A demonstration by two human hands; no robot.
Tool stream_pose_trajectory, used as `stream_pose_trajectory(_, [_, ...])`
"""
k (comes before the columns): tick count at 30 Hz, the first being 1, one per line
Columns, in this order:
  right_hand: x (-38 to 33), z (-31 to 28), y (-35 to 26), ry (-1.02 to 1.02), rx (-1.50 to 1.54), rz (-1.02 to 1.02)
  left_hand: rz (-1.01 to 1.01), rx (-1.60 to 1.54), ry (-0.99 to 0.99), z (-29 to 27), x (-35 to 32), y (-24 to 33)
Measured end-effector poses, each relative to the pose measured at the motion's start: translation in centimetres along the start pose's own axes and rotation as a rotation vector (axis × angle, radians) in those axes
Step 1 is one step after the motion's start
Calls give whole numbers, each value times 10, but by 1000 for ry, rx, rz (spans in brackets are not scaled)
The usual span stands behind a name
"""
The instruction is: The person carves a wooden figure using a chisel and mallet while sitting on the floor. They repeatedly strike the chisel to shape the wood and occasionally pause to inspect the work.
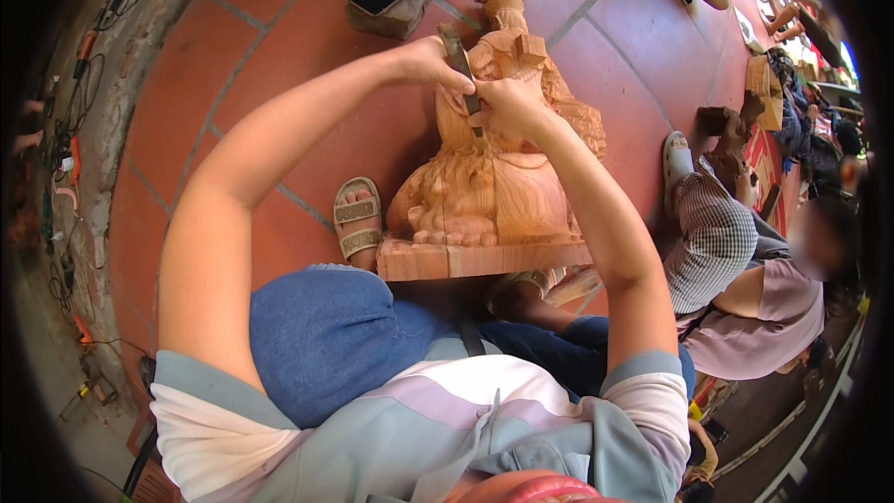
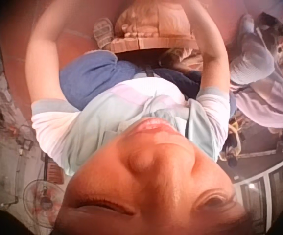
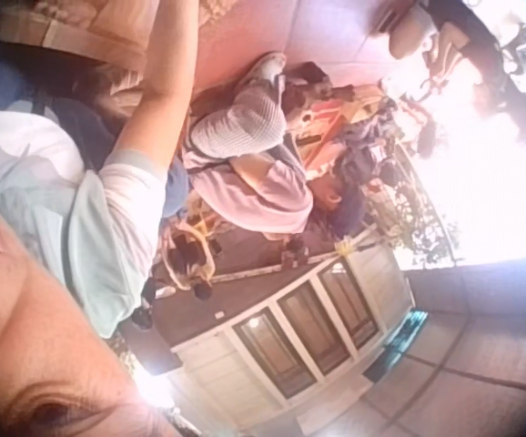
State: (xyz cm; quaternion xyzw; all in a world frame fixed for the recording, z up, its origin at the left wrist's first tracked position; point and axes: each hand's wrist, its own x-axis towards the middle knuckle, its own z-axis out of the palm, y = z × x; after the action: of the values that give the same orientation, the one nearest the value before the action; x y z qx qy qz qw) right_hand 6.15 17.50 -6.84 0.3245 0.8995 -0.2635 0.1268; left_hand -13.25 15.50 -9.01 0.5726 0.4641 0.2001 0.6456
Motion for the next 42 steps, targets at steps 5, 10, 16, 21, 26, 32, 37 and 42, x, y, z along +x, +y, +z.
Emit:
stream_pose_trajectory(5, [21, 2, 12, 137, 156, 18, 31, -16, 264, -8, 9, 1])
stream_pose_trajectory(10, [6, 0, 7, 24, 132, 60, -1, -31, 154, 1, 4, -15])
stream_pose_trajectory(16, [22, -1, 24, 403, 603, -14, 153, -71, 323, -15, 13, 21])
stream_pose_trajectory(21, [34, -2, 12, 203, 312, -61, 93, 164, 192, -32, 0, 13])
stream_pose_trajectory(26, [54, -5, 12, 152, 147, -72, 52, 213, 395, -27, 4, 1])
stream_pose_trajectory(32, [40, -12, 5, 27, 135, -191, -3, 214, 254, -19, -7, -9])
stream_pose_trajectory(37, [57, -11, 16, 269, 252, -84, 237, 280, 516, -24, -2, 2])
stream_pose_trajectory(42, [43, -21, 8, 281, 232, -108, 327, 283, 458, -18, -12, 24])
